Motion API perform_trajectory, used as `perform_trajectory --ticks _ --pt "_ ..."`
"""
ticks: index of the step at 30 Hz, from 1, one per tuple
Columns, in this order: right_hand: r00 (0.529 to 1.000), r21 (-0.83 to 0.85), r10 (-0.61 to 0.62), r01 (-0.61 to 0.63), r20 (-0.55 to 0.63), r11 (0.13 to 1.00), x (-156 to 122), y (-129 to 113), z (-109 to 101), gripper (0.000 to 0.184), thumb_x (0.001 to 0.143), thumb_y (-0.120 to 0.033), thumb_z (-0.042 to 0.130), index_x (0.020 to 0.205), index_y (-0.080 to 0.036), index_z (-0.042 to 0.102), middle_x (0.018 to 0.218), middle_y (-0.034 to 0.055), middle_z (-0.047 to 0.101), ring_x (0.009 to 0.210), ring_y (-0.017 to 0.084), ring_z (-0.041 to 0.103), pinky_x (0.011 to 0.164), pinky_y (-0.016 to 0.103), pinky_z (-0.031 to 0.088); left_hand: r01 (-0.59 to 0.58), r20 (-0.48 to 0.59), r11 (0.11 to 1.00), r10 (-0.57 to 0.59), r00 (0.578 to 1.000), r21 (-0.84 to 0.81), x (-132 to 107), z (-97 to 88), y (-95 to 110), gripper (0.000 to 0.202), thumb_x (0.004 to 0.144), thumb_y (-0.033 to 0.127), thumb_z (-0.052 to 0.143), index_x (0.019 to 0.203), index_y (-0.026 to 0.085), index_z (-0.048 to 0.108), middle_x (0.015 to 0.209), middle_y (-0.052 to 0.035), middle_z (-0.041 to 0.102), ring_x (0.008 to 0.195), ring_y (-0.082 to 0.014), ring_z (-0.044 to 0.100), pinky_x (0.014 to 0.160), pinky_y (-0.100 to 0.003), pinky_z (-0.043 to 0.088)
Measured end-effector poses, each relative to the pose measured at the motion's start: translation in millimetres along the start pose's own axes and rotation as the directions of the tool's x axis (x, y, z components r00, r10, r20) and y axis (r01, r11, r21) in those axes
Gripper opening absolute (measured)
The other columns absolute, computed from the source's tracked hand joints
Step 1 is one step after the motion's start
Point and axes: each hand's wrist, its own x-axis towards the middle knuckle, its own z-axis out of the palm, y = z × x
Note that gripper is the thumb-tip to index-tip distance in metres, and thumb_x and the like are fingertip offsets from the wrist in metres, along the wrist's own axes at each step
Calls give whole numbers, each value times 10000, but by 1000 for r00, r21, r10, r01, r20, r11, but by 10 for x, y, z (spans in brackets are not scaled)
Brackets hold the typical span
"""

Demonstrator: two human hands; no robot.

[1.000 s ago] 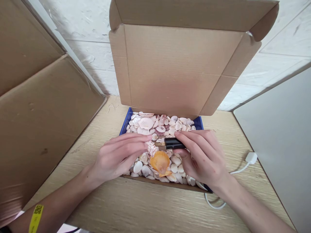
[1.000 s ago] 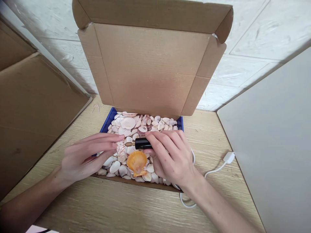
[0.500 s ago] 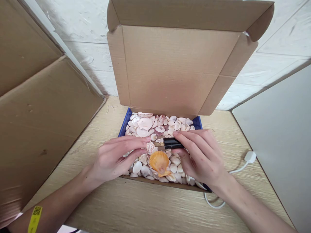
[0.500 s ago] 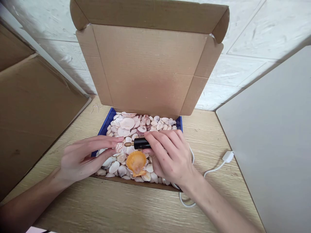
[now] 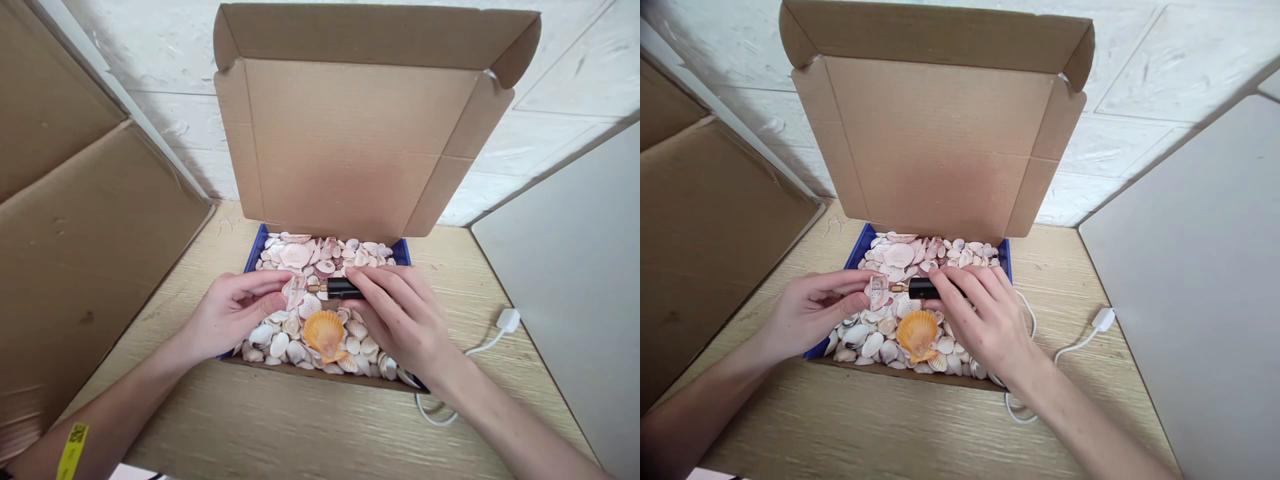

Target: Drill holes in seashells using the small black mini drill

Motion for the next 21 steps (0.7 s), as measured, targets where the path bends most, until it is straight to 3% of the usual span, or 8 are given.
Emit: perform_trajectory --ticks 2,5,11,21 --pt "1000 8 1 -1 16 1000 -1 -5 2 354 838 -193 664 1163 -95 565 985 124 701 873 211 613 760 360 517 86 12 995 -86 996 -50 19 -6 16 234 743 258 727 945 141 745 967 -76 775 746 -192 747 622 -207 612" --pt "999 15 -11 10 31 1000 -5 -11 5 352 847 -214 657 1162 -88 564 974 120 702 851 200 619 740 349 524 125 35 988 -122 992 -94 33 -16 10 220 746 260 729 935 145 733 925 -70 781 680 -174 739 598 -212 609" --pt "1000 18 -14 13 17 1000 -5 -18 12 352 839 -207 664 1148 -69 565 944 121 708 804 188 629 707 339 537 -15 39 986 22 999 -168 53 -23 -36 170 767 237 729 924 170 720 880 -63 781 656 -177 729 550 -228 601" --pt "1000 12 6 -5 -27 1000 5 -11 21 319 828 -189 675 1108 -73 578 921 112 716 798 190 624 706 341 539 10 99 977 11 995 -215 79 -72 -89 218 758 242 750 958 192 680 918 -64 753 784 -179 709 573 -205 564"
